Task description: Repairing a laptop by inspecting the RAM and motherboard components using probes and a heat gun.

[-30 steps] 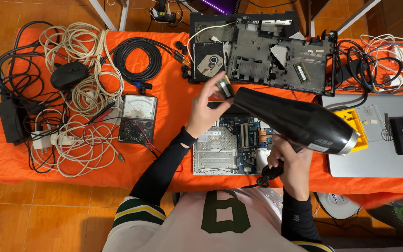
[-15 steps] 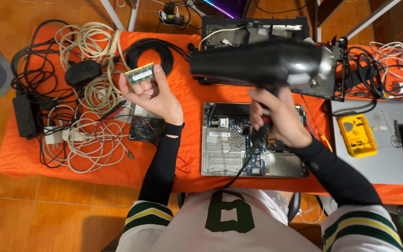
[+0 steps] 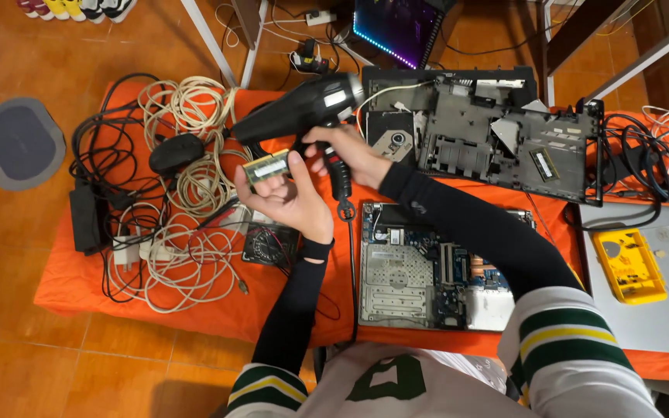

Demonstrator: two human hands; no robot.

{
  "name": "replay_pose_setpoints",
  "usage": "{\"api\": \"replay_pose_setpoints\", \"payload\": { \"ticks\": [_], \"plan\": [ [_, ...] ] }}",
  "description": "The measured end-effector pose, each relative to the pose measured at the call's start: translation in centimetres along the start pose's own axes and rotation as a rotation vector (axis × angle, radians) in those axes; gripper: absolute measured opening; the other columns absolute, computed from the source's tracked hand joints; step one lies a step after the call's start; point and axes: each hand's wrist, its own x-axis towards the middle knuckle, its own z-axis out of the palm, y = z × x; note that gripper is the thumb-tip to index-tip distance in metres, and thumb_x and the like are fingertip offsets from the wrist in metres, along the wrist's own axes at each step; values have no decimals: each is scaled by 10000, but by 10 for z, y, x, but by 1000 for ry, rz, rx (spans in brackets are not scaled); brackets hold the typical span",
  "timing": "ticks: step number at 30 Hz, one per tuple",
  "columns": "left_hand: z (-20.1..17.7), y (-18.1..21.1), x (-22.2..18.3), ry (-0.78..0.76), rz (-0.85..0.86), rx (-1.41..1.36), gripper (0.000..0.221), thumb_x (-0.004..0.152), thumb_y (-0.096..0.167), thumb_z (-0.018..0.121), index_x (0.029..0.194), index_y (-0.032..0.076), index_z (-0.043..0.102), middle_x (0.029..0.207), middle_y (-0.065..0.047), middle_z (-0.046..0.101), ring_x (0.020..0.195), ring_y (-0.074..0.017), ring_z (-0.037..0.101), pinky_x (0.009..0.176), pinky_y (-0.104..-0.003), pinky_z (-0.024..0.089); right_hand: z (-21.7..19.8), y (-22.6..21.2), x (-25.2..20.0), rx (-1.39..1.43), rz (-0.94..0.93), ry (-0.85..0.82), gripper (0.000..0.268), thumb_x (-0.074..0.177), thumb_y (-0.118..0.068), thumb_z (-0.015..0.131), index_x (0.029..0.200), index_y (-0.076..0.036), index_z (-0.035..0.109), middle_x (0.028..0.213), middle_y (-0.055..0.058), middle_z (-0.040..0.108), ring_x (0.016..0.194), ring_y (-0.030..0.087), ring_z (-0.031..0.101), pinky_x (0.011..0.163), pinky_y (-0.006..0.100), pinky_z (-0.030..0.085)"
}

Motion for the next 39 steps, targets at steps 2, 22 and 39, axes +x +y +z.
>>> {"api": "replay_pose_setpoints", "payload": {
  "ticks": [2, 22, 39],
  "plan": [
    [4, 6, 0, -3, -76, -43, 752, 1004, -93, 664, 1566, 73, 193, 1188, -172, 616, 1013, -206, 663, 878, -338, 584, 5, 10, 14, -31, 4, 15, 208, 836, -193, 724, 915, -1, 704, 798, 91, 715, 595, 169, 669, 558, 309, 560],
    [5, -10, -15, -87, -202, -68, 743, 997, -96, 714, 1574, 72, 276, 1228, -131, 602, 1080, -178, 641, 962, -331, 556, -46, 33, 1, -408, -90, -256, 412, 1011, -281, 611, 1246, 57, 635, 1114, 97, 696, 1037, 148, 634, 901, 311, 513],
    [11, 1, -95, -998, -848, -157, 406, 1093, 74, 569, 1403, 37, 310, 1132, -220, 717, 977, -145, 619, 845, -274, 471, -145, 46, -195, -1040, -807, 272, 500, 862, -189, 815, 1300, -35, 630, 1249, 142, 691, 1134, 278, 685, 960, 369, 535]
  ]
}}
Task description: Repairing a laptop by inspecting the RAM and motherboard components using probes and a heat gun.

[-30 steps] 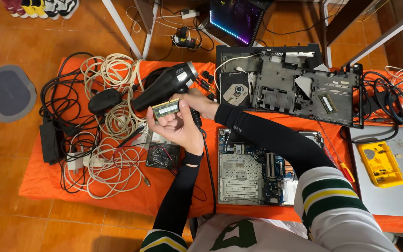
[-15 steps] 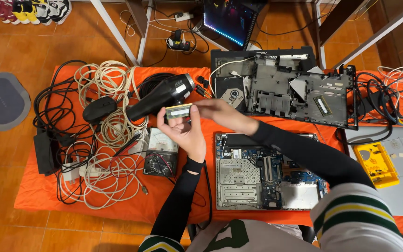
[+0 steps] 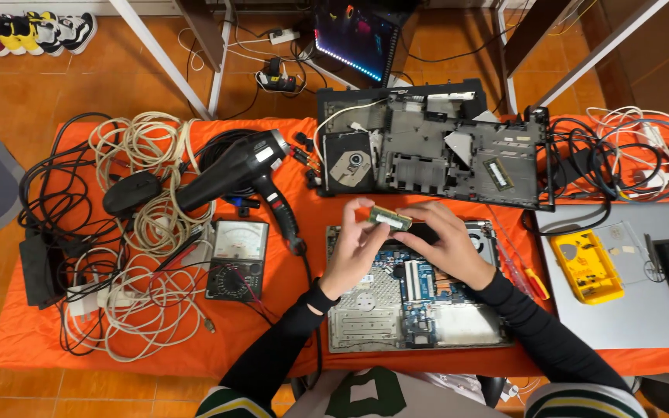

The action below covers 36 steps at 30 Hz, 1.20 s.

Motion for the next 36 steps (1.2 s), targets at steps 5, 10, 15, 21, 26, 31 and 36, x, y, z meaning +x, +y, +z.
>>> {"api": "replay_pose_setpoints", "payload": {
  "ticks": [5, 10, 15, 21, 26, 31, 36],
  "plan": [
    [4, 0, -2, -80, -85, -104, 393, 1059, 101, 560, 1347, 55, 297, 1110, -121, 704, 1009, -104, 680, 883, -246, 542, -10, 12, -9, -107, -127, 28, 427, 807, -204, 847, 1160, -23, 689, 1081, 121, 709, 931, 285, 654, 825, 375, 512],
    [1, -2, -7, -142, -165, 75, 364, 1085, 117, 557, 1351, 48, 318, 1031, -104, 716, 919, -67, 641, 761, -213, 460, -9, 16, -17, -86, -187, 56, 409, 830, -212, 851, 1157, -28, 688, 1038, 83, 701, 895, 246, 636, 803, 363, 499],
    [5, 11, -3, -156, -11, 161, 326, 1028, 60, 676, 1246, 22, 436, 1104, -54, 668, 1006, -76, 626, 876, -240, 522, -12, 15, -16, -138, -239, 81, 421, 827, -192, 840, 1197, -37, 711, 1010, 69, 669, 888, 231, 609, 827, 361, 482],
    [1, 27, 5, -58, 133, 494, 410, 897, 75, 809, 1270, 34, 641, 1030, -37, 719, 972, -108, 672, 891, -268, 536, -12, 23, -19, -134, -176, 88, 467, 840, -196, 831, 1254, -26, 700, 968, 68, 638, 873, 228, 576, 806, 357, 477],
    [2, 31, 6, -15, 200, 629, 396, 854, 114, 851, 1211, 73, 684, 1004, -39, 730, 910, -127, 718, 817, -270, 564, -13, 22, -19, -153, -188, 81, 474, 852, -211, 823, 1264, -20, 690, 975, 70, 634, 872, 225, 567, 807, 359, 472],
    [4, 30, 5, -19, 222, 657, 399, 854, 125, 850, 1207, 73, 671, 1020, -46, 706, 922, -144, 714, 810, -273, 564, -20, 16, -16, -212, -206, 46, 473, 861, -224, 806, 1269, -18, 685, 993, 76, 628, 864, 236, 561, 809, 377, 469],
    [4, 29, 4, -29, 255, 780, 376, 842, 173, 870, 1156, 85, 682, 986, -44, 692, 906, -176, 700, 817, -311, 550, -31, 1, -14, -340, -263, 5, 465, 880, -204, 781, 1293, -22, 669, 1031, 77, 625, 906, 263, 579, 837, 405, 482]
  ]
}}
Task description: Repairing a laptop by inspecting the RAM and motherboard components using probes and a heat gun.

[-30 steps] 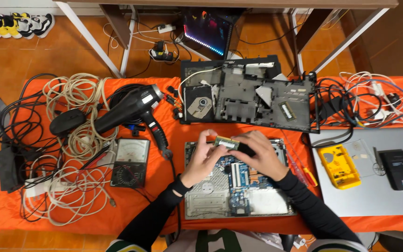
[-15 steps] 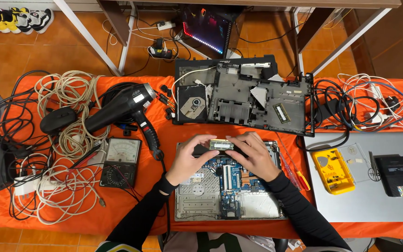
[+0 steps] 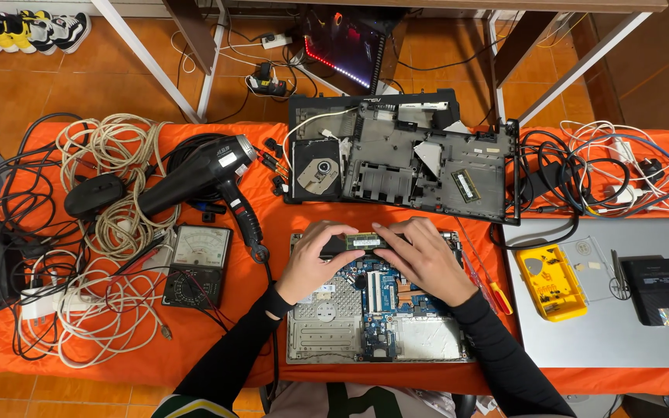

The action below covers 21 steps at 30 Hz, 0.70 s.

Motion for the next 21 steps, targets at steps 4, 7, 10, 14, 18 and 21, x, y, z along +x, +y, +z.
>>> {"api": "replay_pose_setpoints", "payload": {
  "ticks": [4, 7, 10, 14, 18, 21],
  "plan": [
    [1, 1, -1, 27, 78, 16, 375, 837, 184, 867, 1138, 84, 668, 1063, -49, 712, 998, -225, 678, 868, -339, 539, 0, -1, -4, 34, 26, -18, 497, 859, -211, 790, 1299, -15, 666, 1034, 83, 632, 889, 261, 575, 809, 399, 474],
    [1, 1, -1, 15, 72, 4, 385, 830, 192, 872, 1141, 87, 670, 1068, -45, 713, 1024, -232, 671, 892, -352, 531, 4, 1, -8, 54, 34, 8, 513, 855, -216, 799, 1306, -15, 660, 1017, 78, 623, 891, 256, 578, 810, 397, 472],
    [3, 1, -1, 18, 71, 12, 377, 830, 192, 870, 1136, 91, 676, 1067, -43, 713, 1021, -226, 671, 892, -351, 531, 9, 4, -12, 73, 63, 25, 491, 856, -202, 805, 1293, -24, 671, 995, 70, 621, 866, 255, 566, 803, 393, 473],
    [2, 1, -1, 15, 77, 28, 411, 831, 196, 872, 1181, 95, 681, 1084, -49, 707, 1038, -232, 659, 899, -356, 530, 13, 6, -13, 90, 53, 52, 423, 863, -171, 789, 1244, -28, 675, 1018, 81, 626, 889, 266, 571, 817, 398, 473],
    [3, -3, -2, 9, 78, 56, 426, 826, 198, 875, 1202, 99, 701, 1100, -68, 692, 1047, -243, 655, 888, -357, 538, 16, 8, -17, 109, 77, 46, 406, 864, -183, 797, 1225, -35, 684, 1011, 81, 631, 885, 269, 571, 810, 395, 478],
    [3, -4, -2, 1, 85, 41, 412, 837, 195, 864, 1199, 93, 696, 1106, -65, 697, 1044, -239, 660, 893, -356, 539, 15, 8, -16, 125, 70, 46, 401, 870, -174, 784, 1232, -37, 678, 1041, 85, 638, 910, 270, 581, 837, 400, 483]
  ]
}}
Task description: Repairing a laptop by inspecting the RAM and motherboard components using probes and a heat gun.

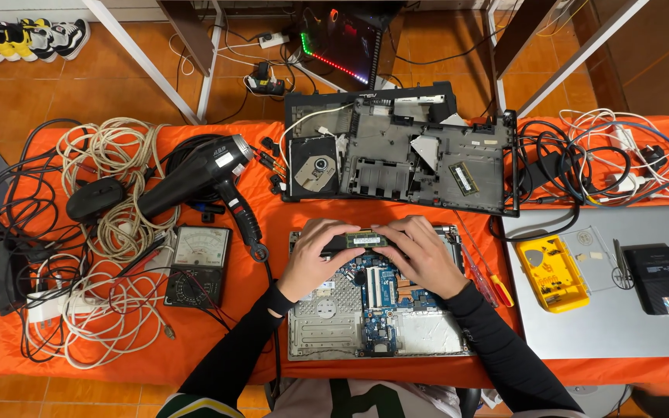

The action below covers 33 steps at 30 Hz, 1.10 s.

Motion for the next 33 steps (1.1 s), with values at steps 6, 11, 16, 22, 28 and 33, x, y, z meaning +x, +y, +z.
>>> {"api": "replay_pose_setpoints", "payload": {
  "ticks": [6, 11, 16, 22, 28, 33],
  "plan": [
    [-1, 4, 1, 0, -11, 15, 377, 839, 195, 865, 1174, 102, 718, 1102, -62, 700, 1047, -243, 664, 898, -356, 541, 2, 1, 0, 1, 8, 8, 405, 864, -182, 796, 1227, -41, 684, 1016, 80, 637, 873, 263, 570, 797, 388, 476],
    [-1, 3, 1, -4, 4, 13, 376, 839, 193, 864, 1171, 96, 717, 1104, -61, 703, 1046, -241, 663, 901, -359, 538, 2, 2, -2, 6, -4, 13, 398, 873, -169, 785, 1235, -42, 677, 1018, 76, 632, 889, 262, 573, 812, 389, 477],
    [-2, 4, 2, -4, 9, 9, 369, 843, 192, 866, 1170, 102, 719, 1103, -52, 718, 1047, -232, 671, 905, -355, 541, 2, 1, 0, 5, 2, 11, 400, 870, -170, 790, 1232, -39, 680, 1009, 79, 632, 865, 258, 564, 794, 387, 473],
    [-2, 4, 3, -3, 7, -3, 367, 842, 195, 865, 1164, 99, 717, 1097, -50, 727, 1033, -225, 678, 900, -349, 539, 3, 1, -1, 5, -3, 13, 402, 869, -176, 794, 1230, -43, 676, 1000, 77, 630, 858, 256, 565, 787, 384, 470],
    [-2, 5, 3, -7, 12, 7, 365, 842, 192, 863, 1161, 95, 714, 1090, -48, 730, 1024, -228, 675, 903, -350, 534, 3, 2, -1, 8, -10, 20, 406, 868, -176, 792, 1232, -41, 672, 1007, 79, 633, 863, 260, 568, 784, 384, 470],
    [-3, 5, 3, -6, 31, 19, 367, 845, 187, 860, 1168, 93, 711, 1095, -50, 733, 1023, -232, 672, 912, -354, 528, 3, 2, -1, 14, -7, 11, 403, 871, -168, 785, 1236, -39, 674, 1008, 78, 635, 864, 260, 570, 788, 382, 472]
  ]
}}
